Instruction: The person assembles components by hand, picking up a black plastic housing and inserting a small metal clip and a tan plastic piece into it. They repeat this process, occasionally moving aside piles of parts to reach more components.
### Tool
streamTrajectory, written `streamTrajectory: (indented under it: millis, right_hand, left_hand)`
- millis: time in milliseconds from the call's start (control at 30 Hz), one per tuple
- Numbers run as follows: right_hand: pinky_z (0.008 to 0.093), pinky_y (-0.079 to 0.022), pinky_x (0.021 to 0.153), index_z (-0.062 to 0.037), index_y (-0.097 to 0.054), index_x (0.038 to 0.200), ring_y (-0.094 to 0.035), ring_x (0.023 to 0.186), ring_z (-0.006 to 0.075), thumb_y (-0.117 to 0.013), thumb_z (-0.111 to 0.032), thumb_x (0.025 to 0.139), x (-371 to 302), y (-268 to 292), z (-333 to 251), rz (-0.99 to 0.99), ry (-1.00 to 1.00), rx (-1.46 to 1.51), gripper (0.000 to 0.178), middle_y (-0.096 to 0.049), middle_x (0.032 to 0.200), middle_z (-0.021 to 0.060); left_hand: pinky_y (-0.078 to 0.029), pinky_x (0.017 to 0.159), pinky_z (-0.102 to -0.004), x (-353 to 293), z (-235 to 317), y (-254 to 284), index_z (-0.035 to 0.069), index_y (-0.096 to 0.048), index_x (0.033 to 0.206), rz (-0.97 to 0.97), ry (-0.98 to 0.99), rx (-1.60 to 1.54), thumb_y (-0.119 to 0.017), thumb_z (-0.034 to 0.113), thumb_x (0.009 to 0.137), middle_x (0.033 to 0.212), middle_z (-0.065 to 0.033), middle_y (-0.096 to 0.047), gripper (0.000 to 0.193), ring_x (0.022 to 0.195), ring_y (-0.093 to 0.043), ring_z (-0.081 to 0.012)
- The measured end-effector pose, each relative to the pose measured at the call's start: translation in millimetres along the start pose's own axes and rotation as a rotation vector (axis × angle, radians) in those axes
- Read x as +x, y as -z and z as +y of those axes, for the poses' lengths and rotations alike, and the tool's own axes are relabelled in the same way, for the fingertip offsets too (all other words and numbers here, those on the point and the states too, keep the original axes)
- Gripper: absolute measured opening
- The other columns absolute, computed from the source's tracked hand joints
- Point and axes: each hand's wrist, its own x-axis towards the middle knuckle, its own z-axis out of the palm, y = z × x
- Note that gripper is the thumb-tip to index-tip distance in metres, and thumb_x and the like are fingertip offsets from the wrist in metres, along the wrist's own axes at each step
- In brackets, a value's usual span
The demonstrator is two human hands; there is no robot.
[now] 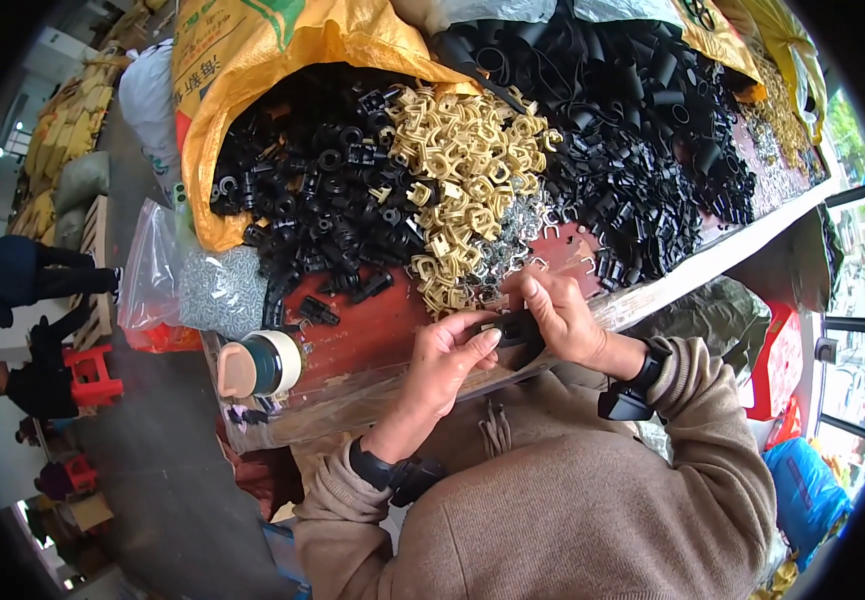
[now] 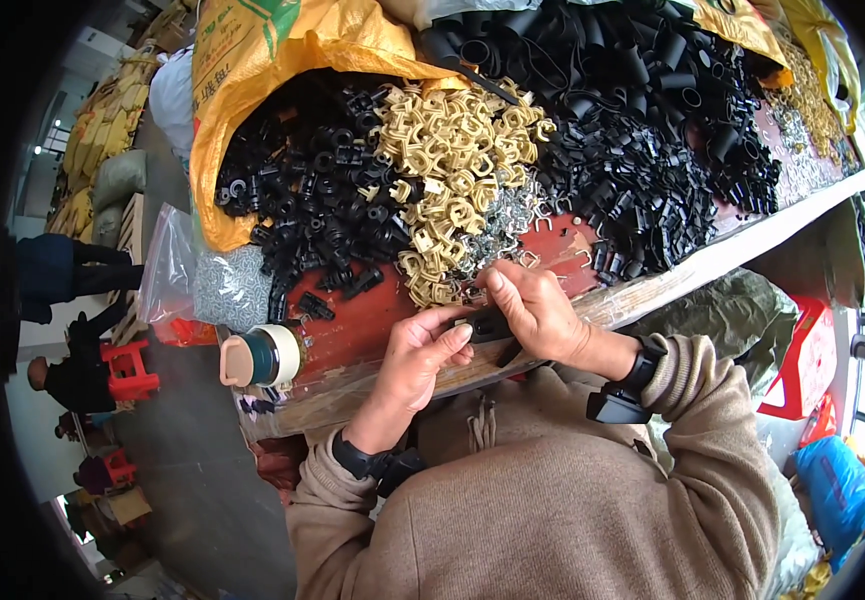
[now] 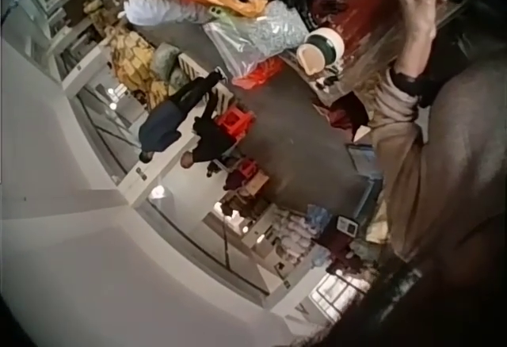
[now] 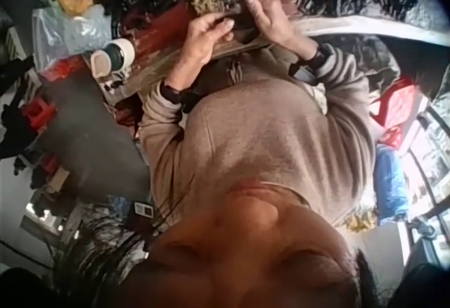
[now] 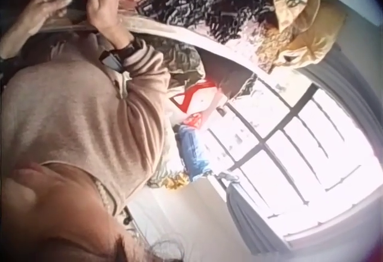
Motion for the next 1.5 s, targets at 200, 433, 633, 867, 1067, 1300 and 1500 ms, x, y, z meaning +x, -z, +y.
streamTrajectory:
  millis: [200,433,633,867,1067,1300,1500]
  right_hand:
    - [0.0265,-0.039,0.064,0.0023,-0.050,0.091,-0.048,0.069,0.0162,-0.034,-0.032,0.088,3,2,8,-0.080,-0.010,0.042,0.038,-0.051,0.075,0.0083]
    - [0.0379,-0.034,0.085,0.0035,-0.043,0.110,-0.046,0.097,0.0308,-0.045,-0.044,0.080,13,5,13,-0.401,0.360,0.311,0.057,-0.048,0.103,0.0183]
    - [0.0396,-0.031,0.089,0.0043,-0.037,0.117,-0.044,0.102,0.0314,-0.055,-0.046,0.071,10,10,6,-0.528,0.391,0.238,0.070,-0.045,0.109,0.0190]
    - [0.0390,-0.033,0.087,0.0040,-0.039,0.115,-0.046,0.099,0.0298,-0.058,-0.045,0.068,-6,13,13,-0.399,0.384,0.239,0.070,-0.048,0.106,0.0179]
    - [0.0368,-0.035,0.085,0.0030,-0.042,0.113,-0.048,0.096,0.0282,-0.059,-0.045,0.067,-10,14,8,-0.368,0.401,0.276,0.069,-0.050,0.103,0.0160]
    - [0.0340,-0.038,0.082,0.0017,-0.045,0.108,-0.051,0.090,0.0249,-0.060,-0.042,0.067,-10,2,2,-0.413,0.432,0.278,0.062,-0.052,0.099,0.0134]
    - [0.0309,-0.039,0.079,0.0014,-0.051,0.096,-0.052,0.086,0.0202,-0.057,-0.049,0.066,-9,-9,-3,-0.453,0.303,0.336,0.059,-0.054,0.091,0.0099]
  left_hand:
    - [-0.045,0.055,-0.0181,5,-2,5,-0.001,-0.051,0.105,-0.008,0.056,0.030,-0.058,0.013,0.078,0.082,-0.0026,-0.057,0.031,0.062,-0.054,-0.0072]
    - [-0.047,0.057,-0.0178,8,-2,11,0.002,-0.054,0.099,-0.022,0.089,-0.131,-0.058,0.013,0.077,0.085,-0.0034,-0.057,0.026,0.068,-0.056,-0.0086]
    - [-0.048,0.058,-0.0180,7,-8,4,0.004,-0.052,0.102,-0.082,0.075,-0.169,-0.058,0.014,0.077,0.093,-0.0042,-0.055,0.028,0.073,-0.056,-0.0091]
    - [-0.046,0.061,-0.0165,1,6,-6,0.006,-0.048,0.108,-0.165,0.145,-0.228,-0.058,0.020,0.078,0.102,0.0004,-0.052,0.034,0.076,-0.054,-0.0051]
    - [-0.046,0.068,-0.0231,0,1,-7,0.005,-0.040,0.115,-0.040,0.112,-0.188,-0.049,0.033,0.082,0.098,-0.0025,-0.053,0.044,0.081,-0.054,-0.0100]
    - [-0.043,0.072,-0.0261,12,2,-6,0.001,-0.034,0.117,-0.009,0.031,-0.109,-0.046,0.038,0.082,0.095,-0.0071,-0.053,0.053,0.086,-0.052,-0.0133]
    - [-0.043,0.076,-0.0316,21,6,-25,-0.003,-0.029,0.119,-0.086,-0.016,-0.217,-0.039,0.044,0.084,0.096,-0.0150,-0.051,0.059,0.087,-0.053,-0.0203]
